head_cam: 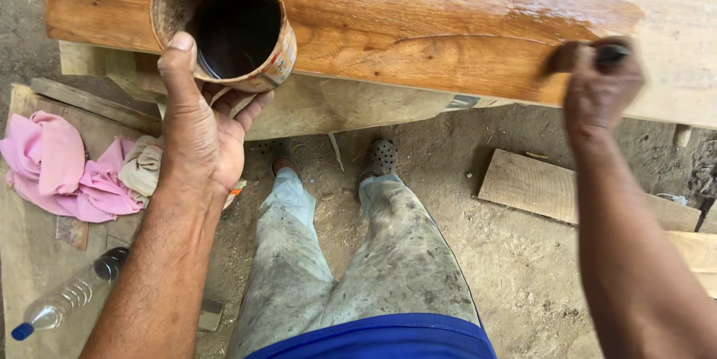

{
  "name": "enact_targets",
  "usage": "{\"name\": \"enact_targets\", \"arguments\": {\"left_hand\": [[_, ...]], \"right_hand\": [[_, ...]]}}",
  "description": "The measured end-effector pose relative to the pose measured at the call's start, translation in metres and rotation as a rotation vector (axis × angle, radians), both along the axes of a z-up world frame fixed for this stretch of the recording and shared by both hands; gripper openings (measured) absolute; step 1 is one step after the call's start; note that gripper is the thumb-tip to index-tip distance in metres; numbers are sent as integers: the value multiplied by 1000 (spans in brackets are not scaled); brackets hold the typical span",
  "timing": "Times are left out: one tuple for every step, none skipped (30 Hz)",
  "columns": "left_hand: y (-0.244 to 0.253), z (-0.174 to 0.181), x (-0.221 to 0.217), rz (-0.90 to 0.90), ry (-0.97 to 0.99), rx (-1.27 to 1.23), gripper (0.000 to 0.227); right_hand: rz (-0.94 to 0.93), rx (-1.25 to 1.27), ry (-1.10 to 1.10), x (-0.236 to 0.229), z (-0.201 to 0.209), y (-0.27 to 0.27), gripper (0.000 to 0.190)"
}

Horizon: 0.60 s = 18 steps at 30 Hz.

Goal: The person pours a dark liquid from a plastic bottle into a small can, then uses a brush to apply the liquid onto a wooden plank. The person repeatedly dips the brush into the can and spreads the stain across the wood surface.

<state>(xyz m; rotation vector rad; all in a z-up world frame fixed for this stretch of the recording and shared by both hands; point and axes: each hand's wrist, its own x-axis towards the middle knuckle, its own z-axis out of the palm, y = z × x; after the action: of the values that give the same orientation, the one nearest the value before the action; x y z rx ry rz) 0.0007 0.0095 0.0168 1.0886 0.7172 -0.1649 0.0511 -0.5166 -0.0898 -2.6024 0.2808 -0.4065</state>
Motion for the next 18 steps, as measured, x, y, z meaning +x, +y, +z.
{"name": "enact_targets", "arguments": {"left_hand": [[9, 0, -1, 16, 21, 8, 99], [18, -1, -1, 33, 43, 17, 97], [29, -2, -2, 34, 26, 4, 96], [40, -4, -1, 36, 9, -8, 95], [53, -4, 0, 36, -10, -18, 95], [66, -4, 0, 37, -10, -13, 94], [77, -4, 0, 38, -7, -10, 94], [89, -4, -1, 39, -4, -8, 94], [101, -4, -1, 51, 0, -5, 93], [113, -2, -2, 62, 5, -2, 91], [125, -1, 0, 72, 4, 3, 90], [137, 0, 2, 82, 3, 3, 91], [149, 1, 3, 94, 7, 4, 91], [160, 2, 3, 105, 11, 4, 91], [171, 3, 3, 109, 3, 15, 91], [182, 3, 3, 114, -5, 25, 92], [191, 3, 4, 115, -14, 33, 92], [199, 3, 5, 121, -12, 42, 92]], "right_hand": [[49, -24, -26, 4, -12, 29, 12], [85, 33, 2, 6, -18, 58, 11], [124, 100, 31, 10, -24, 92, 9], [151, 114, 27, 15, -25, 127, 10], [177, 129, 21, 21, -25, 164, 11], [199, 134, 6, 28, -23, 203, 11], [221, 135, -7, 35, -20, 238, 11], [243, 136, -20, 42, -18, 272, 11], [259, 165, -23, 50, -17, 308, 11], [275, 195, -27, 55, -16, 342, 12], [311, 159, -42, 58, -16, 373, 11], [346, 122, -58, 62, -17, 403, 10], [343, 169, 16, 65, -19, 433, 9], [341, 214, 91, 70, -21, 462, 8], [369, 322, 104, 73, -23, 489, 7], [397, 430, 118, 77, -26, 515, 6], [420, 534, 132, 79, -30, 534, 6], [429, 614, 130, 80, -36, 551, 5]]}}
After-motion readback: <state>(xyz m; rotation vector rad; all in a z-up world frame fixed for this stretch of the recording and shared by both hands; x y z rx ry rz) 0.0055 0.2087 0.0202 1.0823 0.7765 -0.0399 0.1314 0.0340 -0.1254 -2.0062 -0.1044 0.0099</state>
